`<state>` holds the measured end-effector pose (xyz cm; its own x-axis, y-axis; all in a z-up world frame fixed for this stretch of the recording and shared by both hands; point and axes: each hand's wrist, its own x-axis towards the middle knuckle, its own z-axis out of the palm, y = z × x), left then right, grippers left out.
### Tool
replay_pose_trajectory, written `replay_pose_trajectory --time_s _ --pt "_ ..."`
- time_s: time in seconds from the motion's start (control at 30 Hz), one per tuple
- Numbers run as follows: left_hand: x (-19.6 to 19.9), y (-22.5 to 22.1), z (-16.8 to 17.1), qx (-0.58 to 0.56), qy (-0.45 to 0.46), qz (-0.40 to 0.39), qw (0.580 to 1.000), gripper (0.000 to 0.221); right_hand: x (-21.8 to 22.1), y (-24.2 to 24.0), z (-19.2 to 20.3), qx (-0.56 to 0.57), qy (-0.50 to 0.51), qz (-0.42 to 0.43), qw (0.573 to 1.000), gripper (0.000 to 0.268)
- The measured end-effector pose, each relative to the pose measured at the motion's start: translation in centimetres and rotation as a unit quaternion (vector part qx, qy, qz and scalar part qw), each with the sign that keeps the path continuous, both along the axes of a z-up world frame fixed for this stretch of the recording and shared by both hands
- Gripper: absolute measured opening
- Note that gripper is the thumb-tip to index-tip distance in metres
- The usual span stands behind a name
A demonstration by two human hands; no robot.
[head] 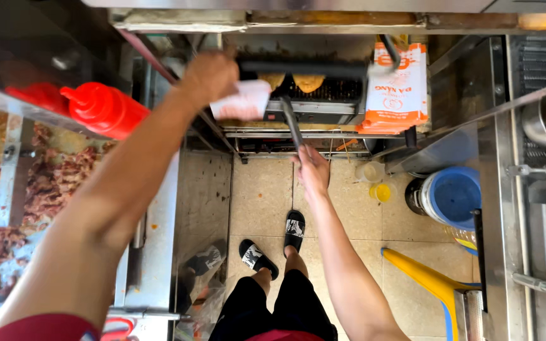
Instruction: The person toasts bread using tongs, completes a cash transaction with a customer, cleans a workspace using a cloth, and then organizes several bags containing meat and frozen food items inside a chest freezer.
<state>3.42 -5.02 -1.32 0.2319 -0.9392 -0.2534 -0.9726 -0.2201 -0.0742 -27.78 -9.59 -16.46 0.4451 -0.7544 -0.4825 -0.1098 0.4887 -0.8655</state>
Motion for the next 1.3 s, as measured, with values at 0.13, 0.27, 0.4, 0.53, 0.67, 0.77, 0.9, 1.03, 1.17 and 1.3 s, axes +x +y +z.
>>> replay_pose_trajectory --time_s 0.13,0.27,0.4,0.53,0.67,0.77,0.9,1.03,1.17,1.3 --pt "6.8 -4.7 -1.6 -0.177 -0.017 0.047 0.983 0.033 4.5 -0.5 0.9 0.017 0.021 -0.027 0.999 0.040" --pt "9.6 -5.2 -3.1 -0.260 0.013 0.027 0.965 0.037 8.2 -1.3 -0.1 0.031 0.016 -0.052 0.998 0.039" --pt "10.4 -3.3 -3.7 -0.276 -0.014 -0.006 0.961 0.040 12.7 -3.2 -2.4 -0.030 -0.028 -0.058 0.997 0.038" --pt "9.5 -3.6 -0.8 -0.196 0.196 0.038 0.960 0.049 11.5 -3.2 -2.4 -0.072 -0.031 -0.030 0.996 0.040" --pt "5.5 -3.3 3.0 0.005 0.156 0.126 0.980 0.066 -1.7 -1.2 -0.2 -0.037 -0.027 0.017 0.999 0.045" --pt "0.9 -1.7 2.0 0.087 0.194 0.136 0.968 0.081 -13.4 -1.7 1.9 0.017 0.006 0.064 0.998 0.046" --pt "-2.8 0.2 -2.6 0.078 0.198 0.085 0.973 0.063 -23.4 -5.3 4.7 -0.058 0.095 0.192 0.975 0.042" --pt "-3.2 2.3 -6.2 0.004 0.226 0.045 0.973 0.052 -26.8 -9.1 6.0 -0.023 0.064 0.251 0.965 0.042" --pt "-6.0 7.2 -7.1 -0.152 0.180 0.096 0.967 0.028 -22.8 -10.9 7.9 -0.041 -0.022 0.337 0.940 0.045" --pt "-11.6 18.9 -0.7 -0.354 0.207 0.264 0.873 0.026 -13.6 -8.6 12.0 -0.047 -0.150 0.452 0.878 0.049"
